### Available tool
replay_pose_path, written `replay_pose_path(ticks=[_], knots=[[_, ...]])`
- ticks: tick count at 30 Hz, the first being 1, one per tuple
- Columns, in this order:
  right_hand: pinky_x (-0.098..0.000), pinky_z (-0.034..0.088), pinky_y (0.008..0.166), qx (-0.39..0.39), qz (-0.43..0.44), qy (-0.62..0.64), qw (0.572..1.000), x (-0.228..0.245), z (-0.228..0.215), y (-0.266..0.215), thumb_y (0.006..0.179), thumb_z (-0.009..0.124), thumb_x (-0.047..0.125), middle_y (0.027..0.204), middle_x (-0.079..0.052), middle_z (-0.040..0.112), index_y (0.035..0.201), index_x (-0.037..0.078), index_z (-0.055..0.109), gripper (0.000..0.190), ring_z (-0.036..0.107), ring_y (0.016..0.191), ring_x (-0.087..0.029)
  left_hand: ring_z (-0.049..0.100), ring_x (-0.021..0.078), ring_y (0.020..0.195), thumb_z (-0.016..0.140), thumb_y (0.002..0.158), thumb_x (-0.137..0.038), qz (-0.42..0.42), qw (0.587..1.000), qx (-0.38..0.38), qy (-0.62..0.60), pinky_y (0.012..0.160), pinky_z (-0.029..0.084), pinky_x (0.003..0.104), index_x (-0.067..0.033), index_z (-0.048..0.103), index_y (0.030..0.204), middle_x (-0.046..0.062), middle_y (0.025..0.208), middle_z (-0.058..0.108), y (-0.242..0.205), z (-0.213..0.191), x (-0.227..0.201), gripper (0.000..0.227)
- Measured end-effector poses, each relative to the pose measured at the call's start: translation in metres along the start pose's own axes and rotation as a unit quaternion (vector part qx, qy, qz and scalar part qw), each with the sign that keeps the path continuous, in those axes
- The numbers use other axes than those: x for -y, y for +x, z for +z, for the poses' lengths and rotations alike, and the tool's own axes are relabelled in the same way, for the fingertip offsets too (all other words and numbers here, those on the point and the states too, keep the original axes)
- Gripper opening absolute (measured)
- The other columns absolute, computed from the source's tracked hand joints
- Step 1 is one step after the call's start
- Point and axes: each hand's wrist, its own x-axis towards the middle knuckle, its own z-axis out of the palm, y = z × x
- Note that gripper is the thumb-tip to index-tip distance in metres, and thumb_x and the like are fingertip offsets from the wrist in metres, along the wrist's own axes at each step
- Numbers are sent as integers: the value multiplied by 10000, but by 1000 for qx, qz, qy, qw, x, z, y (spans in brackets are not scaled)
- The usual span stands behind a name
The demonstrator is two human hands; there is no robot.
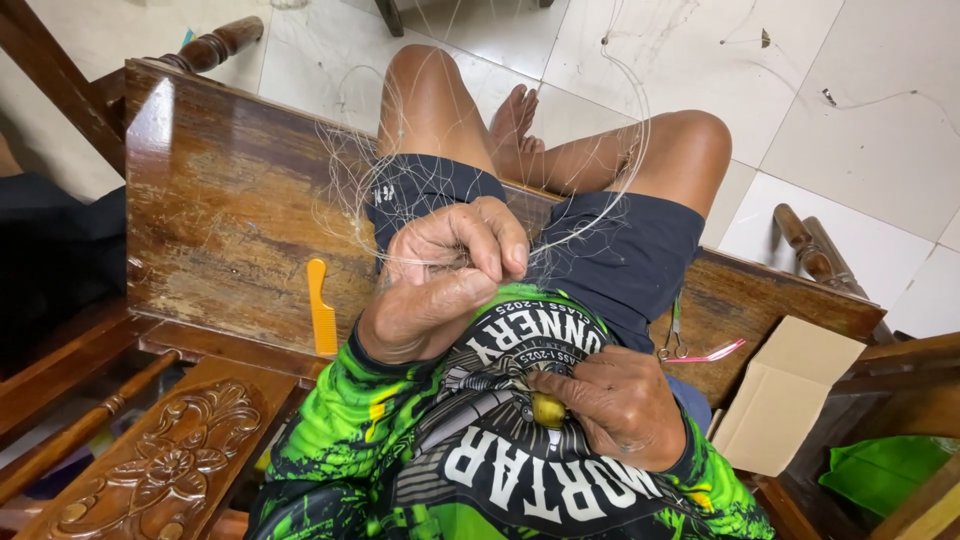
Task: A person sits on a wooden bench untangling a large bundle of fishing line and assembling small connectors onto it.
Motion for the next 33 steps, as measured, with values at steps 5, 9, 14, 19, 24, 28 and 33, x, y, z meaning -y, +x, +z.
replay_pose_path(ticks=[5, 9, 14, 19, 24, 28, 33], knots=[[-426, 438, 604, -16, -2, 19, 1000, 1, -2, -3, 1276, 542, 115, 722, 3, 621, 1476, 54, 854, 376, 556, 550, -231, 569, 210, 1056, 760, 1165, -123, -5, 994, 17, -109, 992, 487, 325, -79, 725, 1180, 115, 1333, 686, 1, 4, -4, 58], [-425, 393, 598, -18, 0, 28, 999, 3, -9, -2, 1296, 499, 211, 745, -4, 603, 1474, 71, 861, 427, 515, 567, -237, 594, 217, 1099, 735, 1161, -163, 0, 994, 27, -105, 1032, 505, 336, -76, 760, 1182, 110, 1345, 689, 1, 3, -6, 94], [-411, 376, 597, -20, -9, 41, 999, 2, -11, -1, 1311, 473, 245, 735, 5, 540, 1457, 38, 874, 474, 485, 562, -212, 653, 212, 1153, 679, 1104, -93, 1, 998, 26, -58, 1099, 538, 343, -93, 756, 1119, 107, 1291, 707, 5, 10, -7, 78], [-416, 381, 602, -17, -8, 42, 999, 3, -8, -5, 1289, 528, 190, 752, -6, 561, 1475, 53, 864, 408, 494, 573, -233, 695, 177, 1116, 840, 1135, -152, 33, 994, 6, 103, 1050, 577, 344, -163, 721, 1098, 57, 1213, 743, 6, 10, -5, 125], [-412, 379, 591, -22, -4, 39, 999, 4, -6, -9, 1278, 569, 145, 733, -2, 542, 1492, 69, 864, 372, 479, 559, -221, 735, 192, 1090, 864, 1138, -180, 22, 986, 4, 163, 1043, 614, 365, -138, 736, 1077, 77, 1170, 766, 1, 9, -9, 148], [-408, 388, 584, -19, -9, 39, 999, 6, -7, -4, 1268, 566, 136, 736, -11, 567, 1449, 68, 873, 362, 485, 547, -230, 757, 186, 1122, 887, 1125, -109, 30, 991, -20, 130, 1081, 621, 351, -153, 758, 1107, 80, 1199, 792, -1, 9, -6, 137], [-420, 396, 586, -19, -8, 34, 999, 2, -5, -6, 1282, 495, 188, 731, -14, 579, 1438, 76, 876, 427, 503, 549, -249, 749, 208, 1131, 864, 1107, -24, 78, 992, -50, 85, 1088, 596, 362, -139, 761, 1090, 170, 1347, 810, -1, 3, 6, 155]])
